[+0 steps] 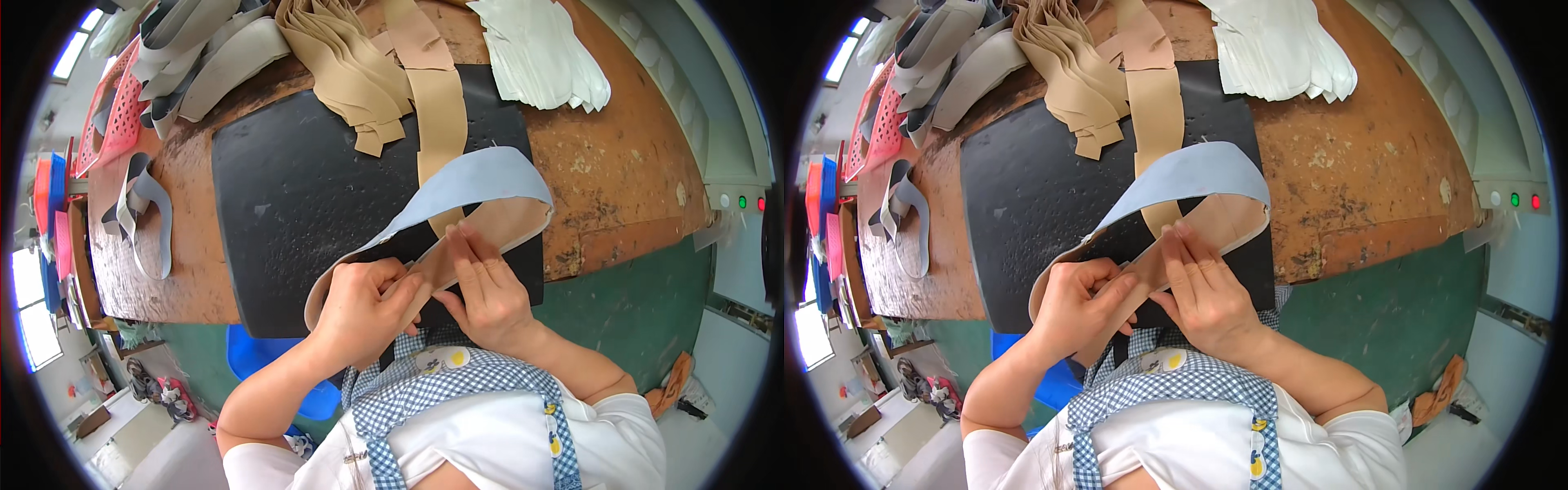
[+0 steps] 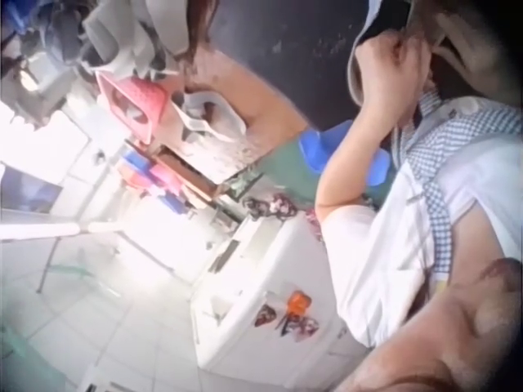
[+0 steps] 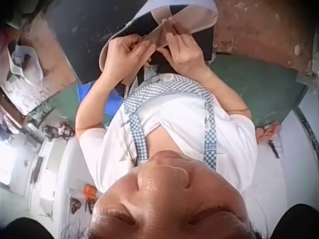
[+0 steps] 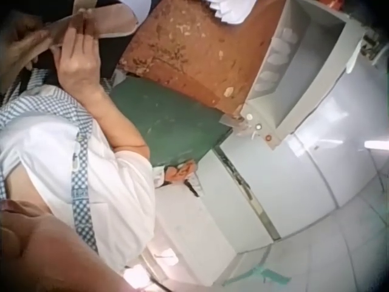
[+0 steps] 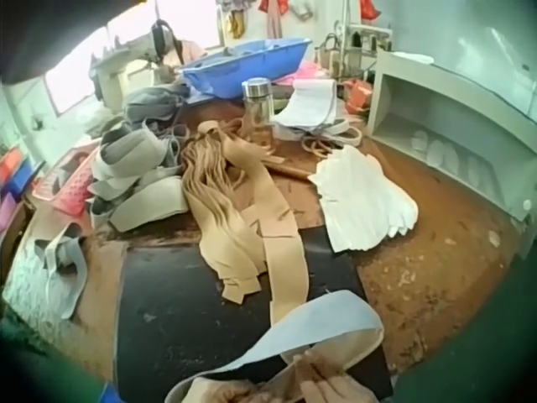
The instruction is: Assembling and lining up leather and fabric components for shoe manufacturing at a workbench.
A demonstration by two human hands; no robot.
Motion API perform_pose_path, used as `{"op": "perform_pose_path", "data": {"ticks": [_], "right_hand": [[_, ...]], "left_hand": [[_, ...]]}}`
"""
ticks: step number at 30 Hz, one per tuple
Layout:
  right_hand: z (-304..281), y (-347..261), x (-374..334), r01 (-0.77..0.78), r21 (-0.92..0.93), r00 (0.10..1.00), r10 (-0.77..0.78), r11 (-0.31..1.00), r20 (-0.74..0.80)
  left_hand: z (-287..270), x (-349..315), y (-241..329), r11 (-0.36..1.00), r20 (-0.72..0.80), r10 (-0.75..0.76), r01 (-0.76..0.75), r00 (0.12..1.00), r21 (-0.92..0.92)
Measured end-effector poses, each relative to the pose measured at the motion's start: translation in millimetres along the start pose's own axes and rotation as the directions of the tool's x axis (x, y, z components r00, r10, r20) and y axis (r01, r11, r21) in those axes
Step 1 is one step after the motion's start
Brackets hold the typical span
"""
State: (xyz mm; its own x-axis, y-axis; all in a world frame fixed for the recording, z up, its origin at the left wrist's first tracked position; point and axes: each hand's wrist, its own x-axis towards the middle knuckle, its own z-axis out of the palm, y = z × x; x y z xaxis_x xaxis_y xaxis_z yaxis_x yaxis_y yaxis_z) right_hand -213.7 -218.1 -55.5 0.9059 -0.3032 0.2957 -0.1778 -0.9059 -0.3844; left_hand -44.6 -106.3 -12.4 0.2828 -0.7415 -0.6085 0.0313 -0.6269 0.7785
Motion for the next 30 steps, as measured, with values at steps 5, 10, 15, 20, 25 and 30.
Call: {"op": "perform_pose_path", "data": {"ticks": [5,10,15,20,25,30], "right_hand": [[0.1,-2.2,-0.7,0.006,-0.017,0.999,-0.005,1.0,0.038],[1.2,-3.8,-2.0,0.018,-0.014,0.996,-0.017,1.0,0.092],[3.1,-9.0,-3.7,0.03,-0.082,0.992,-0.02,0.996,0.121],[5.5,-8.4,-3.5,0.037,-0.091,0.993,-0.026,0.995,0.119],[4.9,-8.9,-3.9,0.038,-0.096,0.993,-0.027,0.995,0.115],[4.4,-7.4,-5.0,0.05,-0.121,0.992,-0.036,0.991,0.122]], "left_hand": [[-3.3,-0.1,1.4,1.0,-0.025,0.018,-0.018,1.0,0.013],[-4.3,2.0,1.6,0.997,-0.034,-0.004,0.007,0.999,0.082],[-4.5,-0.9,0.3,0.993,-0.057,0.034,-0.027,0.998,0.117],[-4.1,0.1,-6.5,0.992,-0.078,0.075,-0.067,0.994,0.103],[2.4,-1.9,-21.9,0.781,-0.181,0.493,-0.342,0.851,0.523],[3.9,-0.3,-21.1,0.765,-0.215,0.514,-0.33,0.83,0.553]]}}
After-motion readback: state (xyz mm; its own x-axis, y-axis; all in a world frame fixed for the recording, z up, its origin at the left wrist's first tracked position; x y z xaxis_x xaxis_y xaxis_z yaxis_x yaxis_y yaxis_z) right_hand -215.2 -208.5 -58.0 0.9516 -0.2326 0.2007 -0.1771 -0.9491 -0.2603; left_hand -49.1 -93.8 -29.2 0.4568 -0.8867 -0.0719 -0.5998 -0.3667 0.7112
